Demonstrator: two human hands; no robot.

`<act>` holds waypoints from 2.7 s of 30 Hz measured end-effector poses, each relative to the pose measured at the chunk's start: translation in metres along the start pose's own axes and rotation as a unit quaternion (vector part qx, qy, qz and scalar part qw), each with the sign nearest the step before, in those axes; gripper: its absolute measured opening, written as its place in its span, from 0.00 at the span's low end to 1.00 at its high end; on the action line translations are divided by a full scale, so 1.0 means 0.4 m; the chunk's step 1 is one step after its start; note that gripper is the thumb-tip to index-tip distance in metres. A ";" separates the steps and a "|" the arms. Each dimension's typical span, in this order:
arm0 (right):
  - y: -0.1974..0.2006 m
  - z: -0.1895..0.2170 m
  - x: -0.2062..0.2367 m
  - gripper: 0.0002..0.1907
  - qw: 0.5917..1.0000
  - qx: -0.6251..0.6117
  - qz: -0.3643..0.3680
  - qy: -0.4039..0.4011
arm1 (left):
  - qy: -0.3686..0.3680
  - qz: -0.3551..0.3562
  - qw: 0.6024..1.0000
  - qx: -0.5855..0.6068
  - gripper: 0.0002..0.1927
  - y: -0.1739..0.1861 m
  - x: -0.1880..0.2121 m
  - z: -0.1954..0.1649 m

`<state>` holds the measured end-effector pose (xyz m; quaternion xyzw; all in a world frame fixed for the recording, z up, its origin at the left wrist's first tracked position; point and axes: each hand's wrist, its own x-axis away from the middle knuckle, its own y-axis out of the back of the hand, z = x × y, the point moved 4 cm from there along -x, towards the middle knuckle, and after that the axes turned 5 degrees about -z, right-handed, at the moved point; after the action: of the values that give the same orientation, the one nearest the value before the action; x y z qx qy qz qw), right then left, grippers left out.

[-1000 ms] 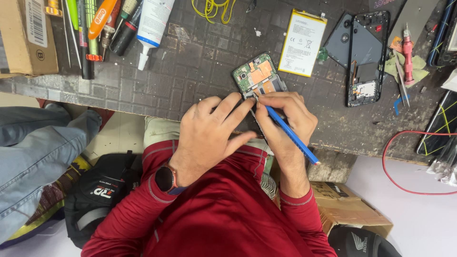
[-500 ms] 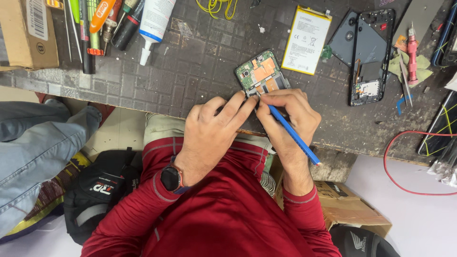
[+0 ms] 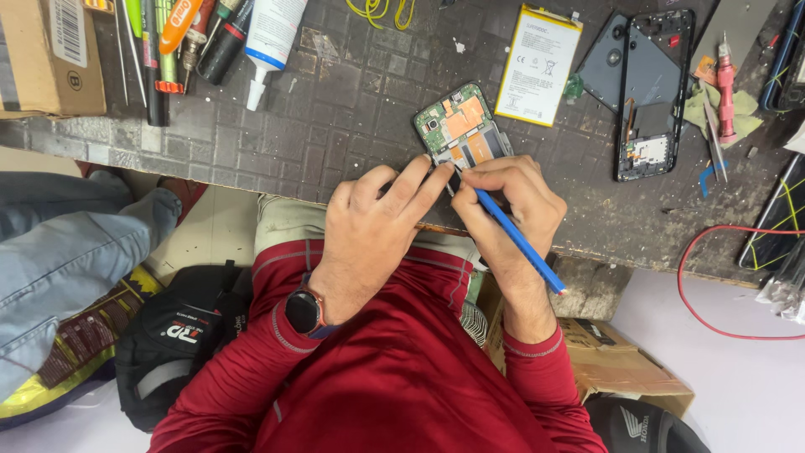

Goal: The person disassembles a smartphone by prying open the casing and removing the back cover. They then detach the battery connector, apply adhesive to the battery area, and remove the old battery using a plastic tool.

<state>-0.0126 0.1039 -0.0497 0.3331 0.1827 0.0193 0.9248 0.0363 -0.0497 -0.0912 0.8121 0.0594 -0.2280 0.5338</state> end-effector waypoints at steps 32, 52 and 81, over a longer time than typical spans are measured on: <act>-0.001 -0.014 -0.008 0.09 1.000 0.011 -0.002 -0.003 | -0.004 -0.004 1.000 -0.010 0.28 -0.002 0.000 -0.002; 0.000 -0.011 -0.007 0.08 0.999 0.029 0.022 0.023 | 0.001 -0.002 1.000 -0.013 0.27 -0.008 0.007 -0.006; 0.023 -0.015 0.004 0.10 0.999 0.001 0.032 0.027 | 0.002 -0.005 1.000 -0.017 0.30 -0.010 0.011 -0.005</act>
<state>-0.0125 0.1148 -0.0487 0.3394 0.1966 0.0573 0.9181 0.0393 -0.0469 -0.0960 0.8032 0.0680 -0.2280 0.5461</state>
